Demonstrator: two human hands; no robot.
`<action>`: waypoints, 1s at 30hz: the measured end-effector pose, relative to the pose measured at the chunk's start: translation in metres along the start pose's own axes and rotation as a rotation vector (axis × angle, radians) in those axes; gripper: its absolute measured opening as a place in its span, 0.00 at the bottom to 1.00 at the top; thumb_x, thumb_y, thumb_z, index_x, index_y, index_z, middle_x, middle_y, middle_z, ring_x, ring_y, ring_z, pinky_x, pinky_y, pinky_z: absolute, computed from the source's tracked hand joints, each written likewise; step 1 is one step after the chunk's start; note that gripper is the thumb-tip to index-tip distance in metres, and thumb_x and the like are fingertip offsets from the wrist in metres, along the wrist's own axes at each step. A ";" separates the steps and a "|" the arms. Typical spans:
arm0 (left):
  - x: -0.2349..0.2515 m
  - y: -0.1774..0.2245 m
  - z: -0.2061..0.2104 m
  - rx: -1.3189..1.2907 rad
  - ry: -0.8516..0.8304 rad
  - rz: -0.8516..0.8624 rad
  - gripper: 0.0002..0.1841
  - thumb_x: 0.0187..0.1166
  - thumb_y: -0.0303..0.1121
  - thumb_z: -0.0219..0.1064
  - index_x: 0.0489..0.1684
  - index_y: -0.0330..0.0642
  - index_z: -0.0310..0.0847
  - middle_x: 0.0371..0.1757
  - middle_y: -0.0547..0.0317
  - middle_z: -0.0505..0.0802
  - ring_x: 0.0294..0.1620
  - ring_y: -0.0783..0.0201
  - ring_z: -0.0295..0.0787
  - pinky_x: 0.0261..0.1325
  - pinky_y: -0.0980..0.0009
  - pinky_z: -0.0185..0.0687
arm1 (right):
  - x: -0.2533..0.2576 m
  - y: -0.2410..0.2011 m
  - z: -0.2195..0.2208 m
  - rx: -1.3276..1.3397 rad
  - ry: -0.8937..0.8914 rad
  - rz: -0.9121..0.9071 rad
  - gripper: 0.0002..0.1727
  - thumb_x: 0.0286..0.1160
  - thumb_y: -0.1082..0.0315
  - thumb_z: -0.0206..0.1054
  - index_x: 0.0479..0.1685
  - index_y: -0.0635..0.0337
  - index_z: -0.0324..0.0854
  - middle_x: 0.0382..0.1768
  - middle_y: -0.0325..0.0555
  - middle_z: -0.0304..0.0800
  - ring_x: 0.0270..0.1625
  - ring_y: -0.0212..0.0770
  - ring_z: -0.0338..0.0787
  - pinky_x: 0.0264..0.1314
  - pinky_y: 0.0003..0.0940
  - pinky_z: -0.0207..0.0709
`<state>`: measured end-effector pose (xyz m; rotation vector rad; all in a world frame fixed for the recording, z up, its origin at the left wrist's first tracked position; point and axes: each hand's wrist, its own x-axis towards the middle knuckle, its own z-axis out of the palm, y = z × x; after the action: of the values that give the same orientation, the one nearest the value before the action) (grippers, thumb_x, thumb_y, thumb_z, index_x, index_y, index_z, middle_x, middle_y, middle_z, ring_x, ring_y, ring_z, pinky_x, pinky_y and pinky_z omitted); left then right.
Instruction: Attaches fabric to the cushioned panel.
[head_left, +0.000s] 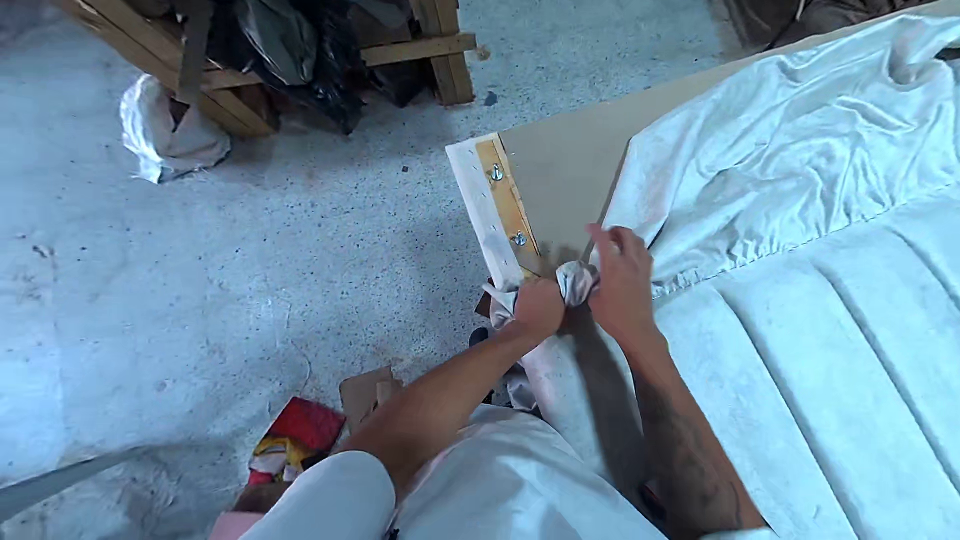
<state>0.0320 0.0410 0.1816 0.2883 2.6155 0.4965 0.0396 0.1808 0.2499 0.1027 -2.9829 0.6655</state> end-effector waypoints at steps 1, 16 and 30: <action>0.002 -0.006 0.009 0.067 0.087 0.108 0.12 0.75 0.34 0.69 0.45 0.34 0.90 0.53 0.40 0.94 0.60 0.40 0.89 0.65 0.39 0.80 | -0.026 -0.002 -0.023 0.043 -0.022 0.111 0.43 0.64 0.71 0.77 0.86 0.47 0.69 0.75 0.61 0.77 0.79 0.64 0.75 0.77 0.68 0.70; 0.029 -0.016 0.027 -0.055 0.517 0.249 0.19 0.62 0.36 0.76 0.50 0.35 0.89 0.54 0.41 0.94 0.61 0.36 0.87 0.71 0.39 0.73 | -0.354 0.044 -0.059 -0.209 -0.211 0.644 0.53 0.48 0.36 0.85 0.76 0.61 0.79 0.56 0.64 0.89 0.59 0.67 0.89 0.57 0.64 0.84; 0.050 -0.032 0.008 -0.176 0.225 0.253 0.13 0.61 0.38 0.80 0.41 0.44 0.93 0.49 0.54 0.97 0.59 0.50 0.90 0.75 0.42 0.68 | -0.086 -0.016 -0.043 -0.060 -0.414 0.565 0.15 0.76 0.47 0.67 0.29 0.46 0.84 0.13 0.29 0.80 0.15 0.29 0.81 0.17 0.33 0.78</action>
<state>-0.0121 0.0280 0.1423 0.5359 2.7404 0.8869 0.1293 0.1893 0.2873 -0.7165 -3.4447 0.6608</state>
